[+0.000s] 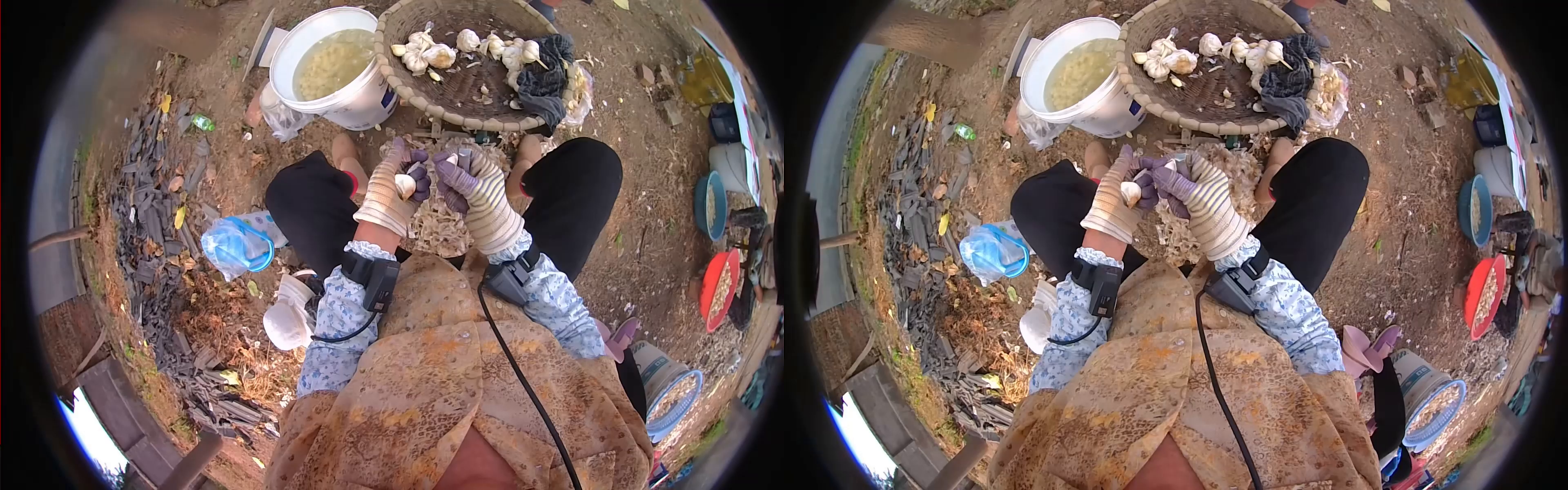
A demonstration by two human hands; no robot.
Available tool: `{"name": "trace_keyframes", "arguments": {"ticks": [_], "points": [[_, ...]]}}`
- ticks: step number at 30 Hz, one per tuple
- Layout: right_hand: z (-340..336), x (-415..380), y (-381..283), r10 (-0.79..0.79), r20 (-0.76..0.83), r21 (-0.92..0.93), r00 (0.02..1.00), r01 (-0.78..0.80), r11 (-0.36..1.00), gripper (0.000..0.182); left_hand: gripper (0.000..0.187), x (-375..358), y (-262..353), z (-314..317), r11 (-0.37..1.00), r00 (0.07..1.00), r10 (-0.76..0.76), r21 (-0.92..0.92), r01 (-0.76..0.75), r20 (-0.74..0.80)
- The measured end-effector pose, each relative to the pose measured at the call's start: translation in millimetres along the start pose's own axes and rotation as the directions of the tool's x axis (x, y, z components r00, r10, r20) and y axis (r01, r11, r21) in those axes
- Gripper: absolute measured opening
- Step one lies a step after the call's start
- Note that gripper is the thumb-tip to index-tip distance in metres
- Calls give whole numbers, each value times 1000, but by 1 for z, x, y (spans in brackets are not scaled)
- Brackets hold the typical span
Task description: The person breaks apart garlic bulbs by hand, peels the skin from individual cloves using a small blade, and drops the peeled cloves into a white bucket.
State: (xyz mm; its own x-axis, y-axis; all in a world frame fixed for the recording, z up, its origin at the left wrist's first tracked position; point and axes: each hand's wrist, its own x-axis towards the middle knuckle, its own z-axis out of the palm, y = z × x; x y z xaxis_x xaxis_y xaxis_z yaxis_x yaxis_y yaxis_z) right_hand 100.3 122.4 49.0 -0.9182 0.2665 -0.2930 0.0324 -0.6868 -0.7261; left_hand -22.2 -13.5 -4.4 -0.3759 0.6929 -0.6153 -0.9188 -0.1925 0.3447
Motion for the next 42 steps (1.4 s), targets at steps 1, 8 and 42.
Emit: {"name": "trace_keyframes", "arguments": {"ticks": [1,8,42], "points": [[-2,0,-5,46,-93,27,995,-44,999,23,42,-1,-2,4,1000,1000,-4,-2,4,4],[-23,7,-2,137,66,8,988,-137,990,40,30,-31,-18,43,828,972,166,511,-230,169],[-17,5,16,-16,184,-715,983,145,684,28,28,-31,-13,16,779,915,403,531,-333,-19]]}}
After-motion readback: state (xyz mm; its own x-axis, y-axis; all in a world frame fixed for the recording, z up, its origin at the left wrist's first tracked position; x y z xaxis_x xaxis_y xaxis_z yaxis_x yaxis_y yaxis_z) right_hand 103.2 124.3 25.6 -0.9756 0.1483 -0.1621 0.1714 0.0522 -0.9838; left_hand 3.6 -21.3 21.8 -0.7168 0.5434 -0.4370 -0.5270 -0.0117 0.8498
